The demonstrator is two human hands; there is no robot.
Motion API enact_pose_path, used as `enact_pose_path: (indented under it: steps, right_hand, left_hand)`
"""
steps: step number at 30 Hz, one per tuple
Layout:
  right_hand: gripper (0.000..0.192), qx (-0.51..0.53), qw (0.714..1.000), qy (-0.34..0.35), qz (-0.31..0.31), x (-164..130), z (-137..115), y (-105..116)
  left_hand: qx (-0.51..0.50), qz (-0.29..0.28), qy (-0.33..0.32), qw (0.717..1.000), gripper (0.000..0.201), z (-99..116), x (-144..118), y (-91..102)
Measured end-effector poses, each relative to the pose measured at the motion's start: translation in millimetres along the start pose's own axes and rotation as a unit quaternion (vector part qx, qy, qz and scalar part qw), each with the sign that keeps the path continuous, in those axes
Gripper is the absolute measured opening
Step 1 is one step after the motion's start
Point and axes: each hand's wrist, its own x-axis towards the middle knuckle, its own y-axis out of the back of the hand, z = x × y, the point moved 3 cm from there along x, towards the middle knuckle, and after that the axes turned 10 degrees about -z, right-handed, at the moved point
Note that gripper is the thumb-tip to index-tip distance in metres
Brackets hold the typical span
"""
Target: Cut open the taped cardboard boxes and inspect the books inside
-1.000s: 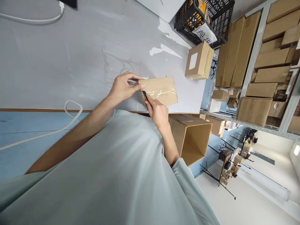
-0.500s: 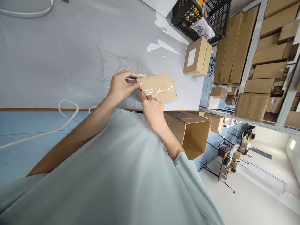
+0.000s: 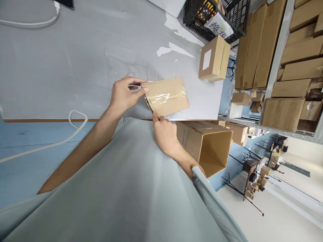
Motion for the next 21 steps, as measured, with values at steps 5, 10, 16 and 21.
enact_pose_path:
  steps: [5, 10, 16, 21]
  right_hand:
    - [0.045, 0.304, 0.940, 0.024, 0.154, 5.7, 82.0, -5.7]
    - [0.052, 0.628, 0.738, 0.027, 0.245, 59.8, 164.8, -23.2]
    - [0.044, 0.710, 0.672, 0.035, 0.205, 93.8, 188.0, -46.0]
    - [0.041, 0.660, 0.723, 0.063, 0.193, 107.1, 191.2, -48.8]
  left_hand:
    - [-0.016, 0.013, 0.000, 1.000, 0.046, 0.4, 3.8, -2.6]
    - [0.018, 0.038, 0.019, 0.999, 0.052, 19.2, 5.7, -8.8]
    - [0.210, -0.010, -0.075, 0.975, 0.034, 71.2, 5.3, -72.0]
    - [0.261, -0.096, -0.101, 0.955, 0.035, 70.4, 17.0, -132.9]
